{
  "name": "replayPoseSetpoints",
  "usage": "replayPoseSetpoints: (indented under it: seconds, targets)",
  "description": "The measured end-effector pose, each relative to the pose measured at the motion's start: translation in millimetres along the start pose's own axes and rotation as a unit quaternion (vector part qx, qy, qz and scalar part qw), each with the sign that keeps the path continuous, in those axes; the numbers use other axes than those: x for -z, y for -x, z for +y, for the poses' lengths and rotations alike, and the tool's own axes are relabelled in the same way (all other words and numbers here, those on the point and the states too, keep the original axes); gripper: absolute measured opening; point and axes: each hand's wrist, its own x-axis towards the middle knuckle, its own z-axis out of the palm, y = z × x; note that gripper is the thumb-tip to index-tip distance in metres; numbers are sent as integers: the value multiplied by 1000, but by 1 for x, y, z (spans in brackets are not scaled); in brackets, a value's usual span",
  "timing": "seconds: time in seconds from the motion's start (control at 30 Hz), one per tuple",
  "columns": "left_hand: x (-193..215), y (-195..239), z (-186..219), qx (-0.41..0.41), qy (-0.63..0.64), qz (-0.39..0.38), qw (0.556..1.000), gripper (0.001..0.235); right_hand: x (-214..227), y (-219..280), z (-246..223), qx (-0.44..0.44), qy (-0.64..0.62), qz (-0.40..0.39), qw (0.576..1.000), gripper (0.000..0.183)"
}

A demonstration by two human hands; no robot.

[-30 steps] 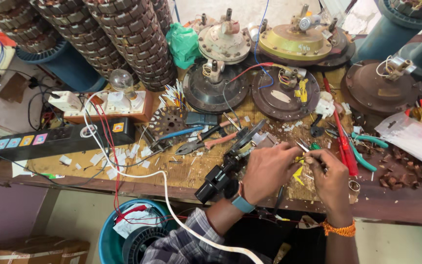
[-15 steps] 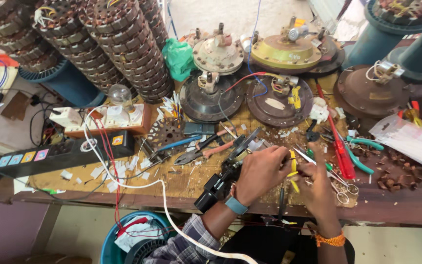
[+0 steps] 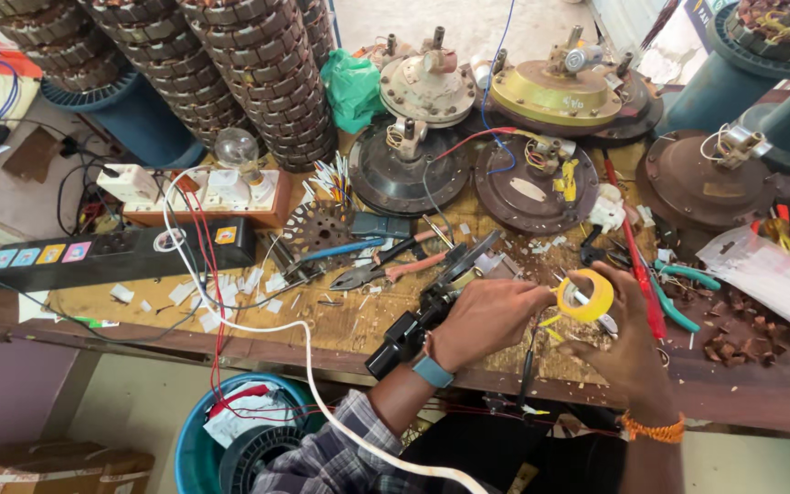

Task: The person works at a cluttered workbench, using scissors to cut yellow electrical tape and wrapping it around wires connected to a motor assembly. They repeatedly cut and apply tape to different wire sections, handling the motor and wires throughout the process.

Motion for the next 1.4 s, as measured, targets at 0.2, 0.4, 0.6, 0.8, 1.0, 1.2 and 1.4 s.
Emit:
replayPoseSetpoints:
  seconds: [0.2,0.4,0.6,0.8,1.0,1.2,1.4]
  targets:
    - [7,0,3,65,54,-39,996,29,24,-20,-12,-16,128,-66,989,93]
    - [-3,-1,4,52,7,6,999,20,16,-12,-2,40,173,-51,983,90]
    - [-11,3,19,112,7,71,991,19,-5,6,1,-96,44,18,994,77]
    - [-18,1,22,81,-84,72,991,11,-13,19,18,25,94,20,995,75]
    - [-30,5,20,106,-75,90,987,12,-13,41,53,-12,97,22,995,70]
    - [-16,9,4,13,-10,68,998,19,-6,25,55,112,-238,5,965,103]
    - [5,12,6,18,32,26,999,27,-4,-10,5,86,214,34,972,79]
